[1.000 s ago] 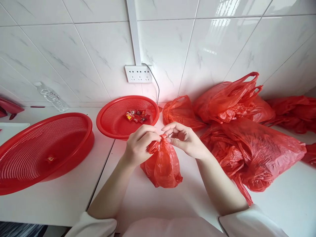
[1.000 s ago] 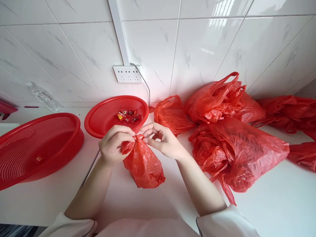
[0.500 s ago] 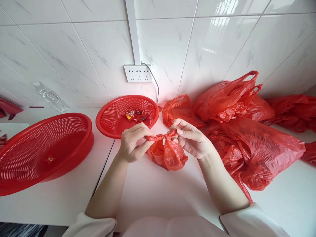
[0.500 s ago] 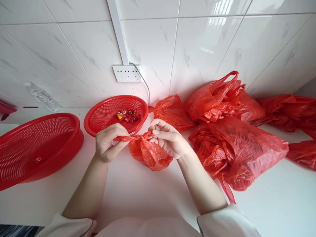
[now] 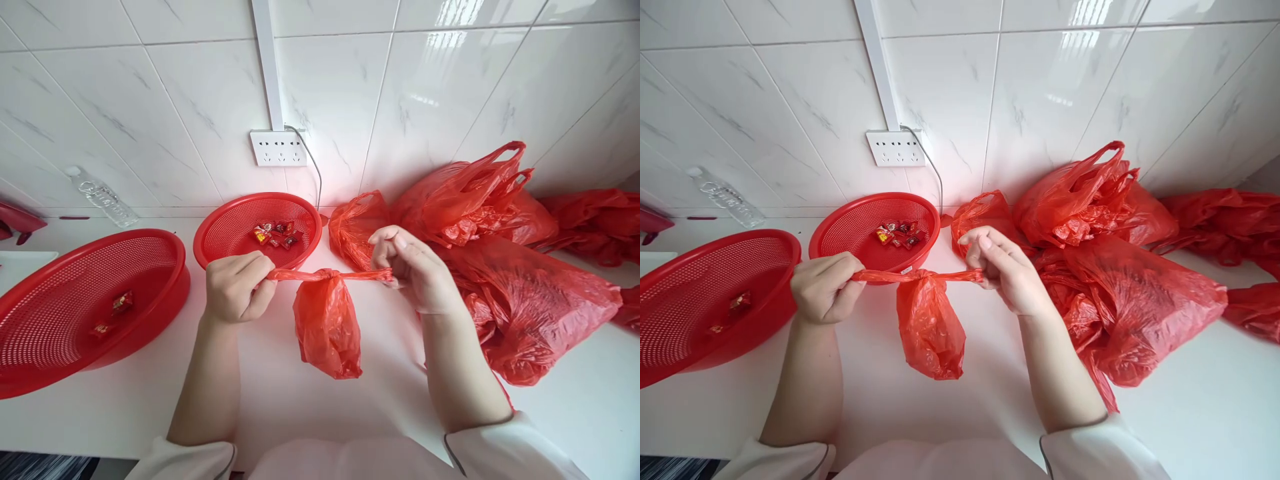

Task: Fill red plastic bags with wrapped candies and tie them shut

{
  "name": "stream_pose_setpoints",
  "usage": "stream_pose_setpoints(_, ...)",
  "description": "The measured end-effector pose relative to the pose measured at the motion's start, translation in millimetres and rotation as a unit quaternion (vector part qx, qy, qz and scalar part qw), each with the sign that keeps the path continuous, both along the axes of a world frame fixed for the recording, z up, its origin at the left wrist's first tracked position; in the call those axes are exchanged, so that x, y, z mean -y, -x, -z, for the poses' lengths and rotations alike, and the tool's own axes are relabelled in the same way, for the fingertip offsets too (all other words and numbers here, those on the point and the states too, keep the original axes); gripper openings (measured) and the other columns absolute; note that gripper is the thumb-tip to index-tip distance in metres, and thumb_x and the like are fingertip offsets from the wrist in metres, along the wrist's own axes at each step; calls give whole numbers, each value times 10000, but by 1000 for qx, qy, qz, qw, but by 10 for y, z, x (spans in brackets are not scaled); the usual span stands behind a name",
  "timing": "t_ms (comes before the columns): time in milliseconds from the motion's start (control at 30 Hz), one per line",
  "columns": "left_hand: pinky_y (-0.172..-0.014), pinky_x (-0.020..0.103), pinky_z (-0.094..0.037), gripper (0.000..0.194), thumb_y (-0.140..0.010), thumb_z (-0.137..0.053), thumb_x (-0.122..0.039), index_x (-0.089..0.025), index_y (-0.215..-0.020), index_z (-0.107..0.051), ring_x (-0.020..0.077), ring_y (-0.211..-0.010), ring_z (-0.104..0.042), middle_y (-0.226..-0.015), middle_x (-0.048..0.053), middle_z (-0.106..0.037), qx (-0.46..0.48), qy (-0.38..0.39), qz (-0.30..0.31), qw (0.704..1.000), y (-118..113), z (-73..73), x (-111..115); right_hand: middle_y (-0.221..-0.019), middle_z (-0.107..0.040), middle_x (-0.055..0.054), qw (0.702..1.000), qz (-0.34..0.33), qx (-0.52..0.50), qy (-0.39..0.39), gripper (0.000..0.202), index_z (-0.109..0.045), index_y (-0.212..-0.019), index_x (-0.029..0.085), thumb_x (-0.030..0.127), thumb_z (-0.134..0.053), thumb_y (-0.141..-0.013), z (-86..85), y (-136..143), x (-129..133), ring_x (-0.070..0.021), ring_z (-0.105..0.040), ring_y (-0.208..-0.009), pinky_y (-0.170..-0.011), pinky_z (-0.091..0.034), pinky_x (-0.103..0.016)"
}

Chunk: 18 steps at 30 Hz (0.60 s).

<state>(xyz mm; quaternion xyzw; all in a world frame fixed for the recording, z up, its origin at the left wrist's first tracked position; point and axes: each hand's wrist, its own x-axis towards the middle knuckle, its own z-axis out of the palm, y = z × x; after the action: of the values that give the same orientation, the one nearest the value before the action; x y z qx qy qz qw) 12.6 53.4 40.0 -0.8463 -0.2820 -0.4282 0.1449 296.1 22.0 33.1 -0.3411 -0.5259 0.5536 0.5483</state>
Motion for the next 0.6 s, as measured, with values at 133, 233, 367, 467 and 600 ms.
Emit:
stream_pose_setpoints(133,-452,301,-211,170,-751,-501,-120,-218,-623,-447,113,-442,-298,-507,-30,-379,11,16,-35,999,198,-41,10,-547,-365,36,982,163,74,-63,295,-623,-952,225,485,-485,-929,-60,-258,30,-107,-341,-463,-419,-234,-243)
stream_pose_setpoints(233,-466,296,-227,193,-780,-508,-150,-219,-603,-471,115,-456,-317,-503,-30,-379,37,85,-50,994,270,-54,4,-494,-352,30,964,235,97,-77,343,-664,-903,210,479,-456,-949,-68,-466,32,-110,-314,-434,-428,-208,-277)
stream_pose_setpoints(367,-518,268,-335,243,-844,-454,-201,-205,-606,-505,124,-531,-458,-571,-16,-523,13,328,-10,945,133,-75,-34,-516,-355,26,931,303,170,-107,320,-689,-860,203,457,-509,-932,-60,-583,18,-116,-327,-472,-460,-240,-285)
stream_pose_setpoints(467,-565,258,-383,251,-882,-435,-273,-206,-658,-527,142,-615,-549,-662,-14,-610,-19,465,-33,884,-27,-61,-75,-560,-406,28,907,292,287,-97,306,-682,-890,211,471,-524,-920,-34,-587,0,-114,-359,-511,-482,-273,-262)
stream_pose_setpoints(600,-532,258,-380,260,-877,-471,-395,-223,-705,-563,159,-611,-569,-684,-13,-629,-65,520,-76,848,-130,21,-118,-664,-528,-11,842,230,473,-122,385,-650,-765,195,504,-485,-924,73,-478,-66,-148,-492,-607,-560,-371,-277)
